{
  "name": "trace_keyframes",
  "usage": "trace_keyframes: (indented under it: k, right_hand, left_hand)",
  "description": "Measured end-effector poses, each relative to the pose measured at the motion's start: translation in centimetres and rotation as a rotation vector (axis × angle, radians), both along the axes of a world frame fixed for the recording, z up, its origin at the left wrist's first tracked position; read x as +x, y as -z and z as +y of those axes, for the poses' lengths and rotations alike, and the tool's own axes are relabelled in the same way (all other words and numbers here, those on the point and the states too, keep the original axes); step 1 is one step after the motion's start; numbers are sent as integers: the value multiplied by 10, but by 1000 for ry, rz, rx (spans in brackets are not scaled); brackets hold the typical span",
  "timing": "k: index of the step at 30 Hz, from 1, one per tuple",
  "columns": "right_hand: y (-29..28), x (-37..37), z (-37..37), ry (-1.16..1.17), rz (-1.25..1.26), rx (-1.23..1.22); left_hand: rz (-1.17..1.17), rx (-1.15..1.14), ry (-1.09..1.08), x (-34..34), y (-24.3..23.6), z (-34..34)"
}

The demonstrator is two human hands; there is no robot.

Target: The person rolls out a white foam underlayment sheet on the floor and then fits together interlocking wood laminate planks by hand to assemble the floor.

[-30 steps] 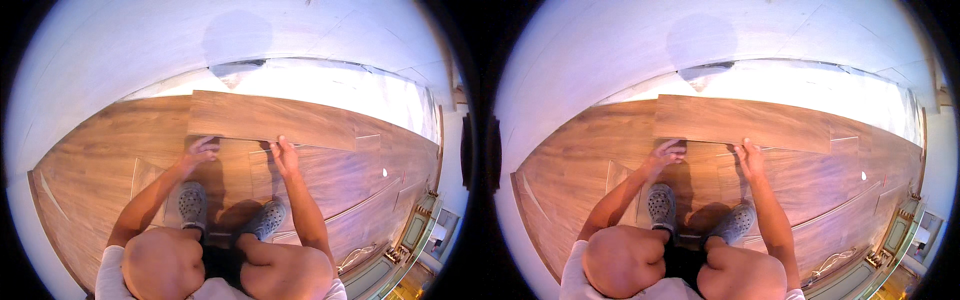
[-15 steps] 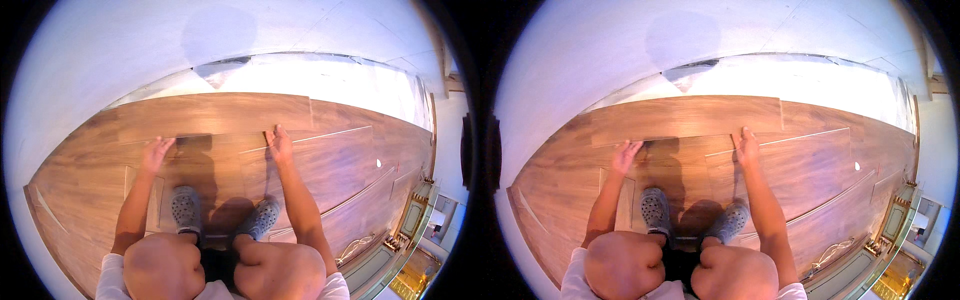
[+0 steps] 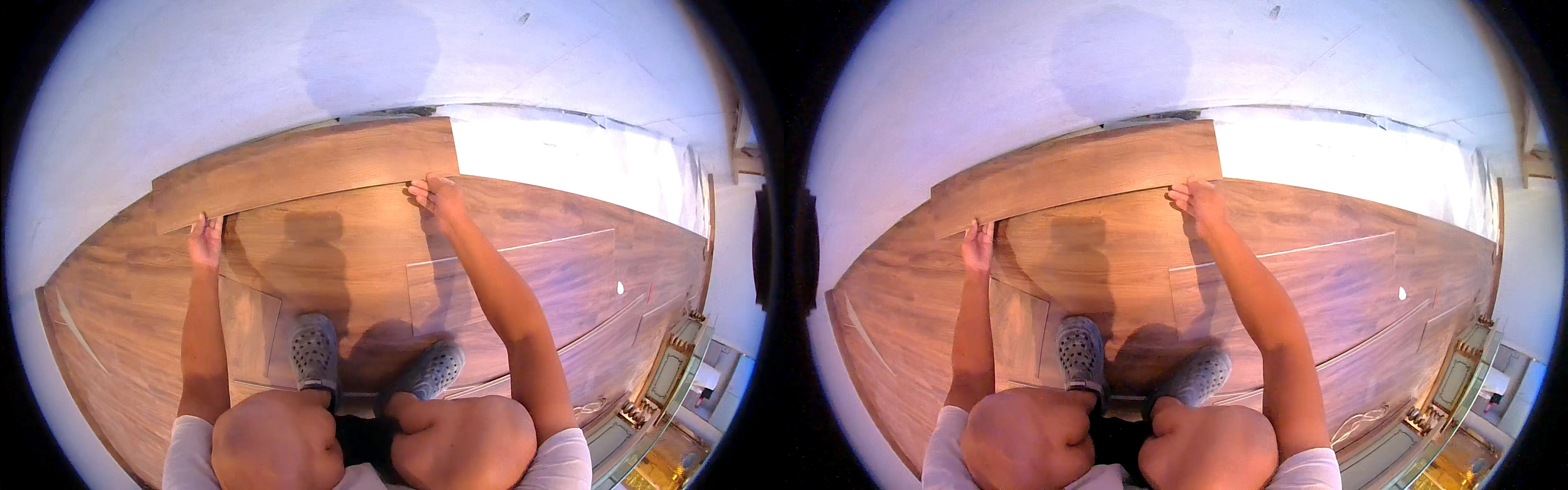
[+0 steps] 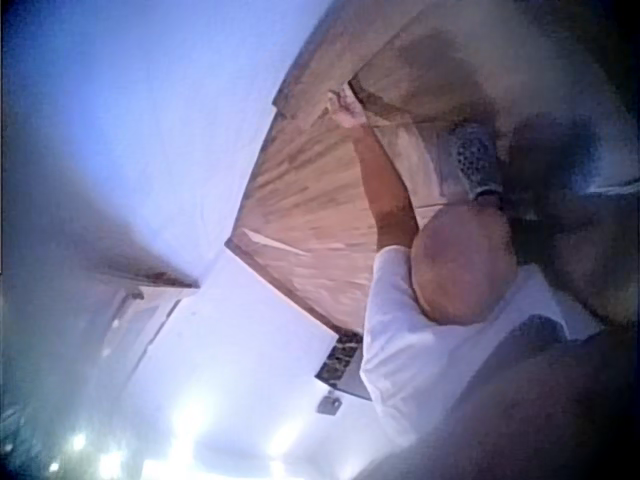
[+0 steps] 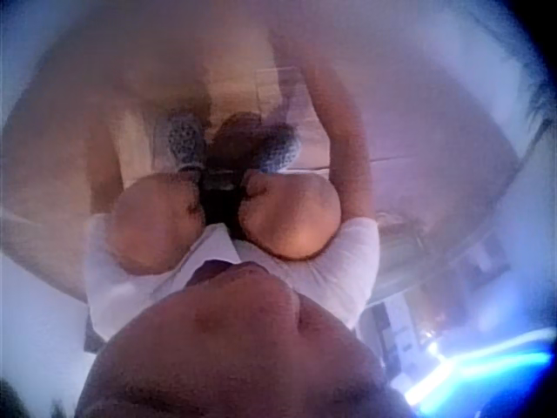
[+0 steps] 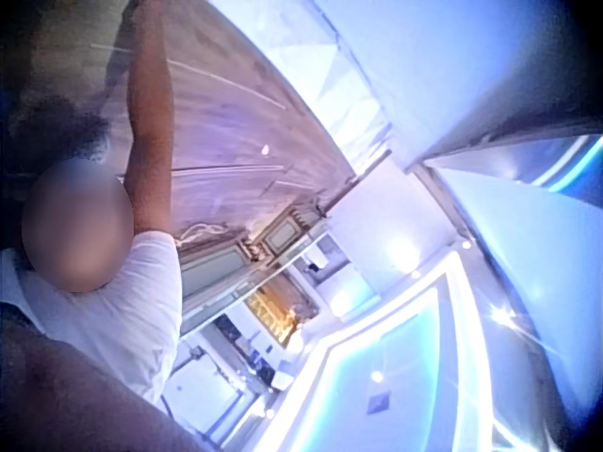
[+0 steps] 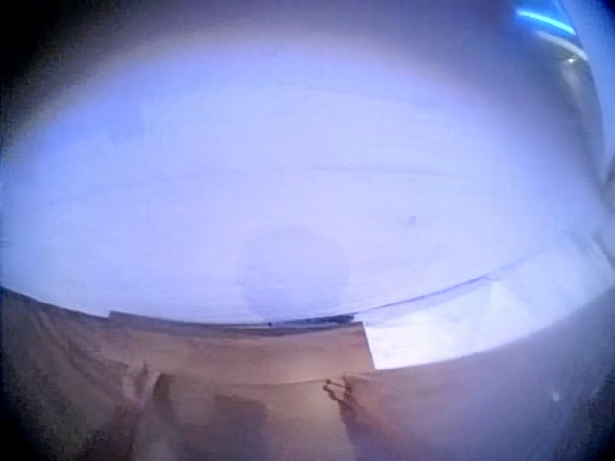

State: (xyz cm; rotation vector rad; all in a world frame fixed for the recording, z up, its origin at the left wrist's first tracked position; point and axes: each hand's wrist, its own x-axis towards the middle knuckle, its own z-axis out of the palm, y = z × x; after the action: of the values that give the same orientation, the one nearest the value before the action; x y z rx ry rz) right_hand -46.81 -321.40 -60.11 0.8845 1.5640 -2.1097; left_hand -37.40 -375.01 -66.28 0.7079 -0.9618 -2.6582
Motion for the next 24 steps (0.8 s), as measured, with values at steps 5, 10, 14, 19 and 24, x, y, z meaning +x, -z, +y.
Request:
trace_keyframes:
  k: [5, 10, 14, 19, 24]
  right_hand:
    - [10, -13, -16, -50, 21, 34]
    - [52, -5, -5, 0, 114, -25]
    - [59, 0, 0, 139, 77, -125]
    - [43, -5, -9, 95, 108, -61]
    - [72, 0, -3, -19, 359, -15]
  left_hand:
    - [-23, 30, -49, 1, 20, -19]
    - [-44, 35, -3, -4, 49, -31]
    - [-280, -1301, 400, 11, 63, -20]
    - [-62, 43, 36, 4, 55, -40]
    - [-86, -175, 110, 2, 54, -40]
